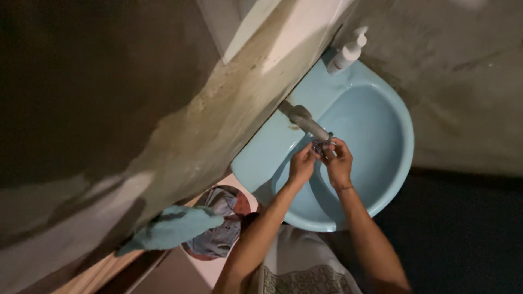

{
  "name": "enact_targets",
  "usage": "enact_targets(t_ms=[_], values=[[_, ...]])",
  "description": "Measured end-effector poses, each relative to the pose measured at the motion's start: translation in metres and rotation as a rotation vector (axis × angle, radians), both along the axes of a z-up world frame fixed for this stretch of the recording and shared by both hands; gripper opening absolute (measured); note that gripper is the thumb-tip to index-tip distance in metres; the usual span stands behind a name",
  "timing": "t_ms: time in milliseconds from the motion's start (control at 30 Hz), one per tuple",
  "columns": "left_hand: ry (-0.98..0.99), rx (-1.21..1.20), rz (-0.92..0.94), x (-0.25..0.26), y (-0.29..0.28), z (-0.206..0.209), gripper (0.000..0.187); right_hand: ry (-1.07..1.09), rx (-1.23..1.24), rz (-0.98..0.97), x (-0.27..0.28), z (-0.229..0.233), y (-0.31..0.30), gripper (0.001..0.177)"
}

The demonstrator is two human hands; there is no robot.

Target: Cleaning a bathroom sink and faucet with a cloth and cleaning solution.

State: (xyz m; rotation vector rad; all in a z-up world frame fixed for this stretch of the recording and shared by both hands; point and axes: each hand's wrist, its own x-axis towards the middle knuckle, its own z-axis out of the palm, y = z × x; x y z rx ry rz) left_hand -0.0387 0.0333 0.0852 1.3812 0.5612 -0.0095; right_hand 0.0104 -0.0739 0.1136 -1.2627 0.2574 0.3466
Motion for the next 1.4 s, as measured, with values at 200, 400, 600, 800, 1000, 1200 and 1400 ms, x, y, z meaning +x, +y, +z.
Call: enact_targets(t_ms=[200,400,600,800,1000,1200,1400], values=[[-0.147,0.260,-0.152,-0.005,0.011,-0.012,0.044,-0.338,-0.272,0.027,-0.014,0.000,0.002,0.023],[-0.010,0.445,-0.396,-0.056,0.058,0.094,0.040,-0.729,-0.865,0.212,-0.051,0.105,0.031,0.033],[-0.267,0.820,-0.061,-0.108,0.079,0.129,0.034,-1.085,-0.928,0.341,-0.032,0.115,0.096,0.040],[-0.262,1.147,-0.286,-0.137,0.101,0.114,0.041,-1.241,-0.880,0.555,-0.039,0.098,0.099,0.039],[-0.281,0.975,-0.388,-0.159,0.119,0.113,0.043,-1.227,-1.052,0.592,-0.031,0.111,0.036,0.048],[-0.123,1.187,-0.355,-0.153,0.104,0.118,0.075,-1.259,-0.867,0.441,-0.037,0.101,0.111,0.035],[-0.111,1.183,-0.594,-0.169,0.100,0.114,0.073,-1.110,-0.654,0.653,-0.062,0.077,0.032,0.056]])
